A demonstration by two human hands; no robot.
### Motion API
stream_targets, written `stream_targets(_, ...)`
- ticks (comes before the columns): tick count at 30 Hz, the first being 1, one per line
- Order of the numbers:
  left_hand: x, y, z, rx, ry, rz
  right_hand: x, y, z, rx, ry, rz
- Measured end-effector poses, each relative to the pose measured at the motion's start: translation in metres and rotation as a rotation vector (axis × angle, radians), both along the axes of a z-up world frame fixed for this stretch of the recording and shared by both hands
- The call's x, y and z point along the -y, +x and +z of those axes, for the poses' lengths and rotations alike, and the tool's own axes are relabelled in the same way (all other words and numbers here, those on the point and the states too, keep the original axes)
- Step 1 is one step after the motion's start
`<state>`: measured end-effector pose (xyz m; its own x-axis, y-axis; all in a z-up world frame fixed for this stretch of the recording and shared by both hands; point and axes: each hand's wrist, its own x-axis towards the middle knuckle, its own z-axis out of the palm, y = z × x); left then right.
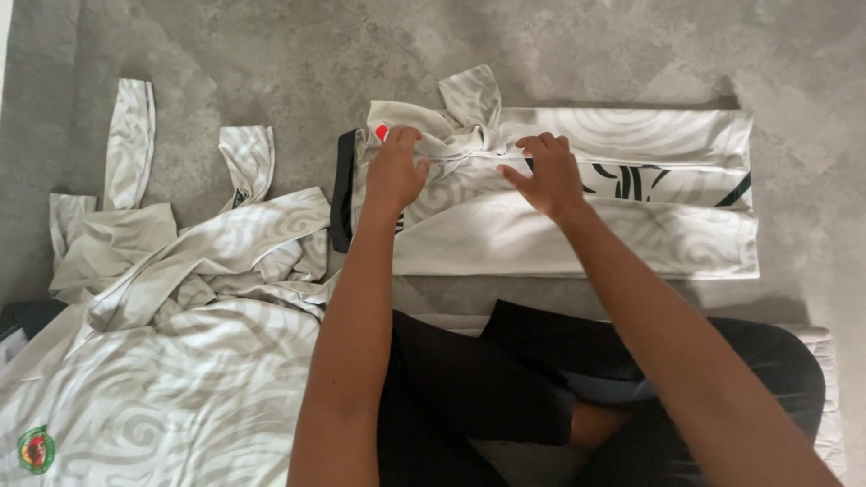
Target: The person folds a white long-sleeved shirt with a graphic print on the floor. They smooth the fabric, fold the sleeves inward, fold the bottom hem up, and then fold the shirt in half to create a neat rectangular bundle.
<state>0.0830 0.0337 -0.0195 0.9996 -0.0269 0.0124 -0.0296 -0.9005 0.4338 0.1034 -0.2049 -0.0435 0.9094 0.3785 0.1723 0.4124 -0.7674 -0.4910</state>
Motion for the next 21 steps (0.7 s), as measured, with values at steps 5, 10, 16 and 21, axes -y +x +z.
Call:
stream_targets(5,-0.007,-0.011,-0.006,-0.085,-0.135,-0.073,-0.035,0.015,-0.029,-0.126,-0.084,-0.222)
stream_targets(10,-0.009,-0.003,-0.006,-0.216,-0.01,0.015,-0.042,0.012,0.01,-0.08,0.25,-0.143)
stream_targets(16,-0.014,0.009,-0.022,-0.144,0.148,0.055,-0.012,0.012,0.038,-0.185,0.343,-0.07)
stream_targets(21,-0.019,0.015,-0.035,-0.169,0.161,0.062,0.002,-0.003,0.096,-0.365,-0.071,-0.157)
